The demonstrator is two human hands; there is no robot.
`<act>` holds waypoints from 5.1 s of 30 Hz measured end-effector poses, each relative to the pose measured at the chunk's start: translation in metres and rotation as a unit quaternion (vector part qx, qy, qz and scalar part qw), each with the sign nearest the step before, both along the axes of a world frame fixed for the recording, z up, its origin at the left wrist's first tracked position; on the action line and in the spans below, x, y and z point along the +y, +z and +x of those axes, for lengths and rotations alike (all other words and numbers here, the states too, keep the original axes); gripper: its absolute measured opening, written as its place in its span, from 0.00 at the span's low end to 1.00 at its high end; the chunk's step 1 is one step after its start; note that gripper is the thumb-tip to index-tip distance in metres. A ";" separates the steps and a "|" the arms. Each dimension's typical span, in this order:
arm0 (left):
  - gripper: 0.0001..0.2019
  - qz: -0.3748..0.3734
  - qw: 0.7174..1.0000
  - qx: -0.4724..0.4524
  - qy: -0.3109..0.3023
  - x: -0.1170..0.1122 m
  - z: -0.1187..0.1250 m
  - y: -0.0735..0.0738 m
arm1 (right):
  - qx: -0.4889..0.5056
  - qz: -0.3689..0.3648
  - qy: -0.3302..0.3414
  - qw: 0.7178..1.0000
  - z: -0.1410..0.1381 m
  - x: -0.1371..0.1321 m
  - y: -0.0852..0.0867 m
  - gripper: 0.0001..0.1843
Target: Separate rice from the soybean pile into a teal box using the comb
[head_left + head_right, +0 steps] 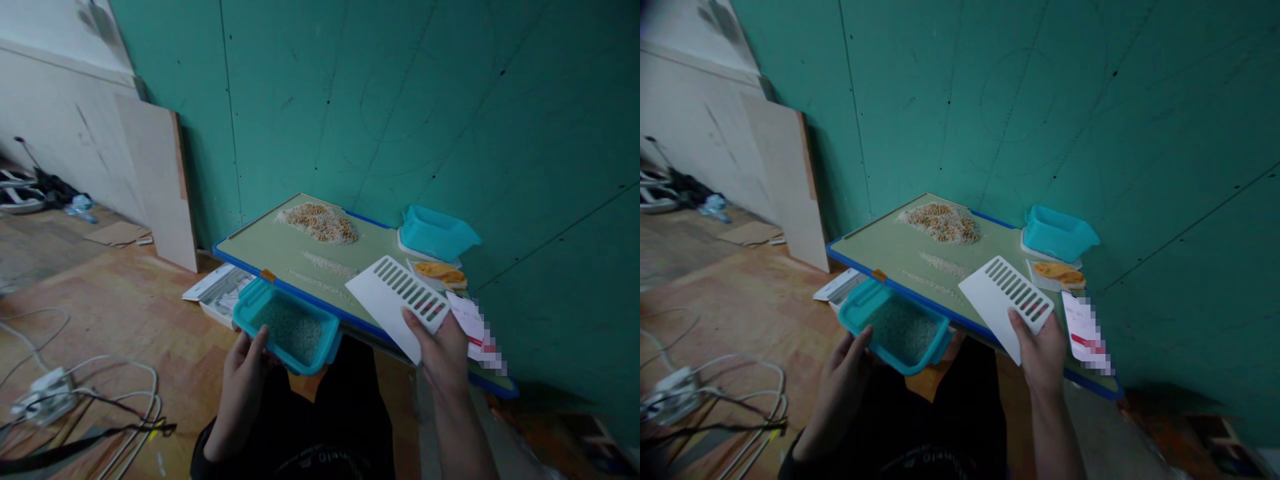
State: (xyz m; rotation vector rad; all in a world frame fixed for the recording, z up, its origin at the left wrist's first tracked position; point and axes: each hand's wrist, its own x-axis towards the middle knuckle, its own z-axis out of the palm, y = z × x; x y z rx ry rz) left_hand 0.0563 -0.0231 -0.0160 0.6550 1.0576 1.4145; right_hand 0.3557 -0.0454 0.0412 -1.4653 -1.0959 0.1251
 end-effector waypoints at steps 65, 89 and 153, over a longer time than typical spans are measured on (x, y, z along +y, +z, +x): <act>0.19 0.004 1.000 -0.014 0.005 0.013 -0.010 -0.004 | 0.116 0.022 0.132 0.984 -0.050 0.063 0.021 0.25; 0.20 -0.009 1.000 -0.012 0.007 0.009 -0.007 0.003 | -0.048 -0.053 -0.014 0.997 0.006 0.038 0.016 0.21; 0.19 0.007 0.999 -0.043 -0.008 0.009 0.002 0.006 | 0.097 -0.005 0.061 0.993 -0.063 0.023 0.002 0.27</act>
